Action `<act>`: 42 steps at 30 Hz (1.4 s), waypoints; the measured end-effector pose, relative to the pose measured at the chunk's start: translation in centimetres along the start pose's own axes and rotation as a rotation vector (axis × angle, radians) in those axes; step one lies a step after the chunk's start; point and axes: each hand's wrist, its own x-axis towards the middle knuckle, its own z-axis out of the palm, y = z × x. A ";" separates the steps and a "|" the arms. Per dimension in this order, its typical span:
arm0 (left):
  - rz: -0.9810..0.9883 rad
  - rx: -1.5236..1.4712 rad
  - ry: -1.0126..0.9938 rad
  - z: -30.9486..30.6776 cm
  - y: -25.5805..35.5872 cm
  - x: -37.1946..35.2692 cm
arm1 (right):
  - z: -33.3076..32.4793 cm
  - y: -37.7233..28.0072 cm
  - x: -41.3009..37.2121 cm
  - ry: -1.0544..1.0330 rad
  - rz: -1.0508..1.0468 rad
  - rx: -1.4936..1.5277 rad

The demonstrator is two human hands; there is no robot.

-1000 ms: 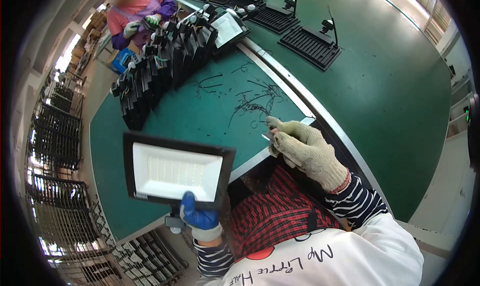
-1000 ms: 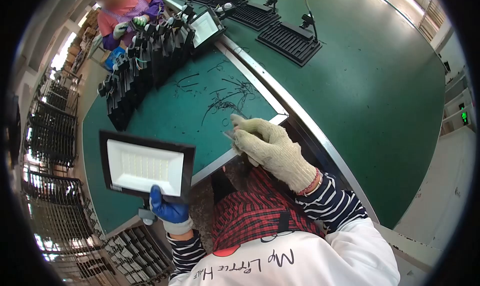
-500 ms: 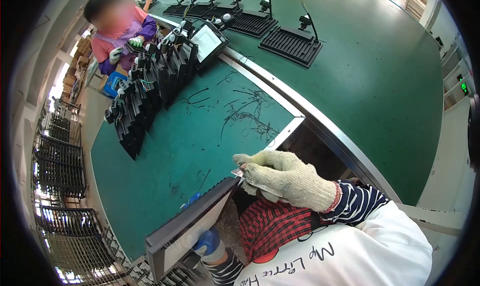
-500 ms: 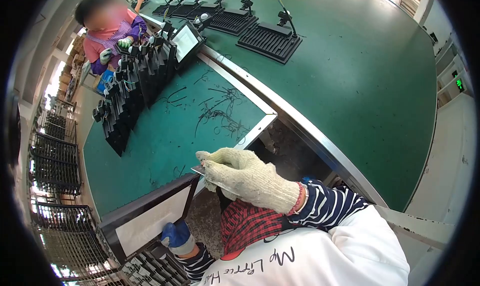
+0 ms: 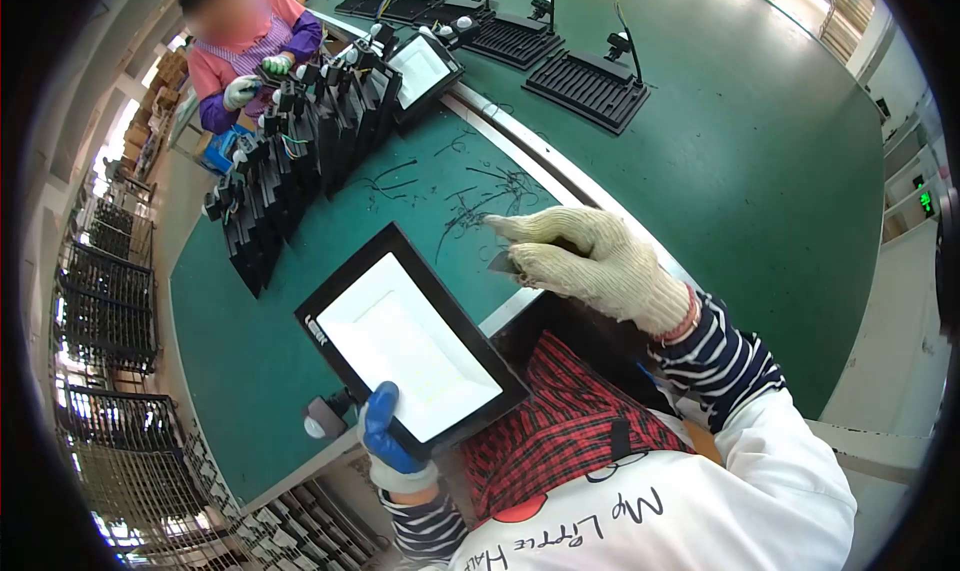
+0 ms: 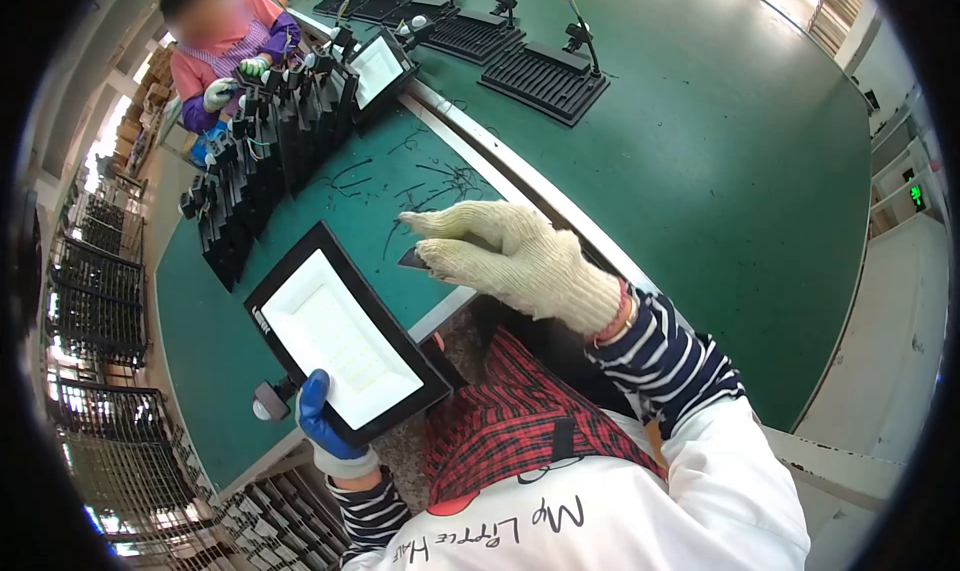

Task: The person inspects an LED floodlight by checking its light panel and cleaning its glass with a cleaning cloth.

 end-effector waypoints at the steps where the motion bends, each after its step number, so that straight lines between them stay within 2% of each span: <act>1: -0.048 -0.093 -0.072 0.0 -0.2 0.3 | -0.3 -0.1 0.3 -0.044 -0.019 -0.048; 6: -0.254 -0.230 -0.108 1.1 0.0 0.2 | -0.4 0.9 2.4 -0.138 -0.142 -0.288; 8: -0.272 -0.282 -0.123 1.5 0.4 0.3 | -0.6 0.7 2.5 -0.210 -0.086 -0.273; 9: -0.265 -0.302 -0.117 1.5 0.6 0.3 | -0.7 0.6 2.5 -0.247 -0.060 -0.265; 10: -0.257 -0.322 -0.113 1.6 0.8 0.4 | -0.6 0.4 2.4 -0.264 -0.135 -0.405; 14: -0.174 -0.146 -0.084 1.3 1.5 0.8 | 0.0 1.0 1.5 -0.348 -0.015 -0.317; 17: -0.139 -0.129 -0.082 1.3 1.6 1.3 | 0.7 1.3 0.6 -0.372 -0.179 -0.351; 19: -0.095 -0.113 -0.077 1.6 1.9 1.8 | 0.9 1.2 -0.4 -0.468 -0.128 -0.435; 21: -0.026 -0.190 -0.014 1.7 1.6 2.3 | 0.8 1.3 -1.8 -0.455 -0.115 -0.404; 23: 0.084 -0.267 0.030 2.0 0.9 3.0 | 0.8 -0.1 -2.2 -0.728 0.143 -0.651; 24: 0.124 -0.284 0.065 1.6 0.2 3.2 | 0.6 1.9 -3.1 -0.721 0.093 -0.592; 25: 0.167 -0.304 0.098 0.9 -0.7 3.7 | 0.8 3.1 -3.8 -0.474 0.121 -0.501; 26: 0.181 -0.370 0.025 0.4 -1.7 4.1 | 1.1 4.0 -4.4 -0.228 0.148 -0.405; 27: 0.196 -0.331 0.162 0.5 -3.0 3.9 | 1.2 4.6 -4.5 0.021 0.174 -0.305; 28: 0.228 -0.309 0.165 0.1 -4.4 3.9 | 1.7 4.8 -4.0 0.233 0.296 -0.154; 30: 0.242 -0.261 0.097 0.2 -5.6 3.8 | 2.4 4.9 -3.8 0.302 0.188 -0.209; 33: 0.248 -0.127 0.138 -1.6 -9.0 4.5 | 3.7 5.5 -3.1 0.382 -0.018 -0.311; 35: 0.228 -0.066 0.113 -0.7 -9.5 4.4 | 4.5 5.4 -2.3 0.398 0.024 -0.249; 38: 0.223 0.017 0.088 -0.1 -9.7 4.0 | 5.0 4.8 -1.6 0.395 0.123 -0.349; 42: 0.250 0.045 0.055 -1.0 -10.3 4.3 | 5.2 6.3 -0.7 0.459 0.085 -0.271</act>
